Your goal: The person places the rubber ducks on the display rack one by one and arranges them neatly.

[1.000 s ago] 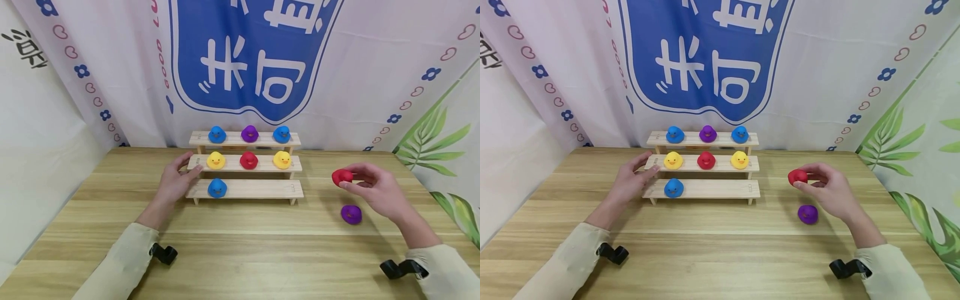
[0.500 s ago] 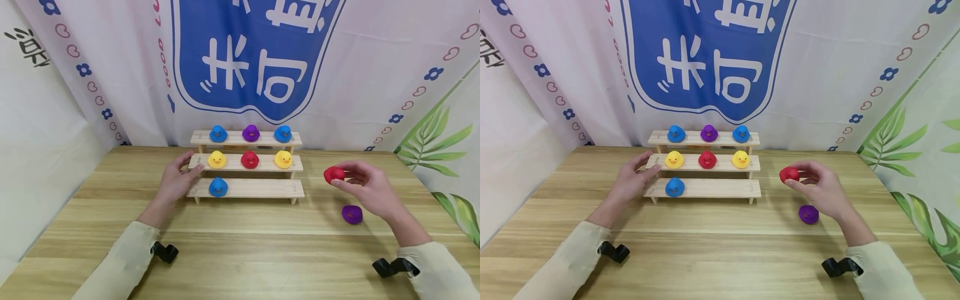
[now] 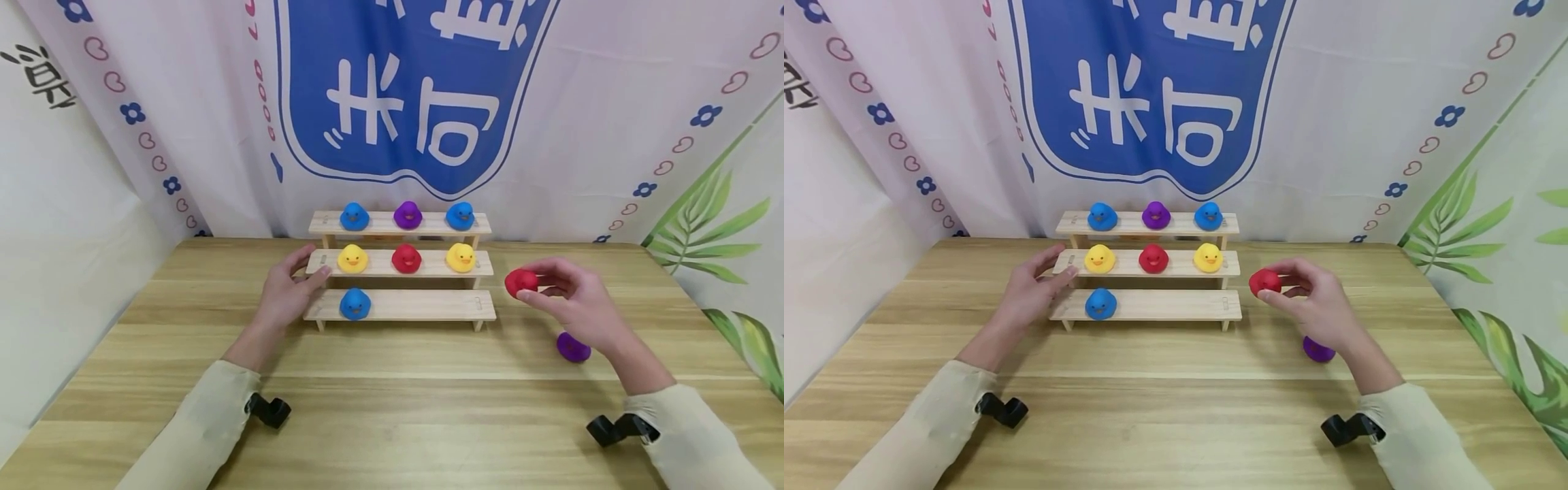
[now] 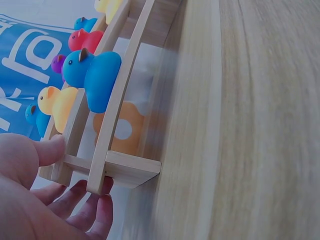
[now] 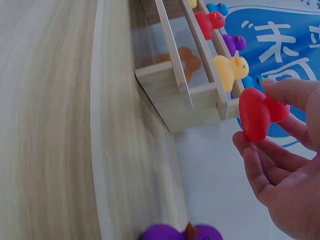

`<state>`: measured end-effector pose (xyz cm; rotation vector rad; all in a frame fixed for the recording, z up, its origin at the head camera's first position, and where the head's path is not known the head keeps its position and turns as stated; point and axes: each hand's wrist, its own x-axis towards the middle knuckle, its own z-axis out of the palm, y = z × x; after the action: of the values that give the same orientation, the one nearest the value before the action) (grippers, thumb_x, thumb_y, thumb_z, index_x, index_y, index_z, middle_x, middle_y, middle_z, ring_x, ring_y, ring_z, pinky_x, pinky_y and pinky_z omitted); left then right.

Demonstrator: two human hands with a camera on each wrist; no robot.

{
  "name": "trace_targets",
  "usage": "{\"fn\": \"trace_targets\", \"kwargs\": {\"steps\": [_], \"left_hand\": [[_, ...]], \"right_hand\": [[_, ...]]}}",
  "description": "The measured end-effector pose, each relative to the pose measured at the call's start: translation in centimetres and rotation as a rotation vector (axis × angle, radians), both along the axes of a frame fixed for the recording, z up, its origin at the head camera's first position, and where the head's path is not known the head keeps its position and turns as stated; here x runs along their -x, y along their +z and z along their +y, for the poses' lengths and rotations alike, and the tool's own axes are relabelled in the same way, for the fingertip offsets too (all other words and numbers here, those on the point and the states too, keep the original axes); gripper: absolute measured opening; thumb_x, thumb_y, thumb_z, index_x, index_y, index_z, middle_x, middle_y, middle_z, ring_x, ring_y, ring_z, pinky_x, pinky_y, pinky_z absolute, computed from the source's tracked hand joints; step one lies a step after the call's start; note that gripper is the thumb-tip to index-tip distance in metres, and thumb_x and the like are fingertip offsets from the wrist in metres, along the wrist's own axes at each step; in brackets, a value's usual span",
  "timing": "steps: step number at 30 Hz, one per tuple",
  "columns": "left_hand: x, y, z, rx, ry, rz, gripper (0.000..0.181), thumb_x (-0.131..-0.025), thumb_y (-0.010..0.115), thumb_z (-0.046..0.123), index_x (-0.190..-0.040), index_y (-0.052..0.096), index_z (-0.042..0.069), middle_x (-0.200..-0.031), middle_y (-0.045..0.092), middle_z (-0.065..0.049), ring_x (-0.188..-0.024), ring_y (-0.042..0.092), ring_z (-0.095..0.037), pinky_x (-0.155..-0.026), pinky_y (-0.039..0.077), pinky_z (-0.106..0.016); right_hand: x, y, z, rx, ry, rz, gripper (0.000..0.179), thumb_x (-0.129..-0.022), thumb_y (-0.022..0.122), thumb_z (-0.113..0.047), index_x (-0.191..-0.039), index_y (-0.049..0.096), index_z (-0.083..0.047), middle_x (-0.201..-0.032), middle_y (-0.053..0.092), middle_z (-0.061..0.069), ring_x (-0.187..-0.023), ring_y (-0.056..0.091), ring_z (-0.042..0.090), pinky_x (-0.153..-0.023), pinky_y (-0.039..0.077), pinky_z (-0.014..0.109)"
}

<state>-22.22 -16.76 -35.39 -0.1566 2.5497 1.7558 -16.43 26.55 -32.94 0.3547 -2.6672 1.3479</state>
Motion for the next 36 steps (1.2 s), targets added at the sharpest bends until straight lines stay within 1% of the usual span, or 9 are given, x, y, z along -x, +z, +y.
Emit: {"fn": "trace_targets", "kwargs": {"steps": [10, 20, 24, 31, 36], "left_hand": [[-0.2, 0.1, 0.1, 0.007, -0.005, 0.0, 0.069, -0.095, 0.064, 0.039, -0.155, 0.032, 0.025, -0.156, 0.038, -0.006, -0.12, 0.055, -0.027, -0.099, 0.052, -0.035], [-0.2, 0.0, 0.0, 0.019, -0.006, 0.017, 0.069, -0.095, 0.064, 0.041, -0.155, 0.033, 0.024, -0.157, 0.036, -0.008, -0.123, 0.052, -0.028, -0.102, 0.048, -0.038], [-0.2, 0.0, 0.0, 0.021, -0.004, 0.016, 0.069, -0.095, 0.064, 0.041, -0.155, 0.033, 0.025, -0.157, 0.037, -0.007, -0.124, 0.052, -0.028, -0.103, 0.047, -0.038], [-0.4, 0.1, 0.0, 0.023, -0.005, 0.016, 0.071, -0.095, 0.064, 0.042, -0.155, 0.031, 0.025, -0.158, 0.035, -0.008, -0.127, 0.05, -0.03, -0.107, 0.044, -0.041], [-0.4, 0.1, 0.0, 0.022, -0.005, 0.015, 0.07, -0.095, 0.064, 0.041, -0.155, 0.032, 0.025, -0.158, 0.035, -0.008, -0.128, 0.049, -0.03, -0.108, 0.043, -0.041]], "right_hand": [[0.5, -0.2, -1.8, 0.024, 0.051, 0.006, 0.039, -0.089, 0.074, -0.029, -0.123, 0.062, -0.012, -0.115, 0.067, 0.007, -0.099, 0.064, 0.015, -0.08, 0.056, 0.021], [0.8, -0.1, -3.5, 0.052, 0.085, -0.022, 0.041, -0.088, 0.076, -0.03, -0.123, 0.062, -0.014, -0.116, 0.066, 0.004, -0.103, 0.063, 0.021, -0.082, 0.056, 0.022], [0.8, 0.0, -4.1, 0.062, 0.102, -0.029, 0.04, -0.088, 0.076, -0.03, -0.123, 0.062, -0.015, -0.116, 0.067, 0.003, -0.104, 0.063, 0.021, -0.083, 0.056, 0.024], [0.8, 0.0, -4.9, 0.067, 0.118, -0.038, 0.04, -0.088, 0.076, -0.03, -0.124, 0.062, -0.017, -0.117, 0.066, 0.001, -0.103, 0.062, 0.021, -0.084, 0.056, 0.024], [0.8, 0.1, -5.4, 0.087, 0.137, -0.042, 0.038, -0.088, 0.076, -0.027, -0.122, 0.064, -0.017, -0.115, 0.066, 0.001, -0.104, 0.062, 0.021, -0.084, 0.056, 0.026]]}}
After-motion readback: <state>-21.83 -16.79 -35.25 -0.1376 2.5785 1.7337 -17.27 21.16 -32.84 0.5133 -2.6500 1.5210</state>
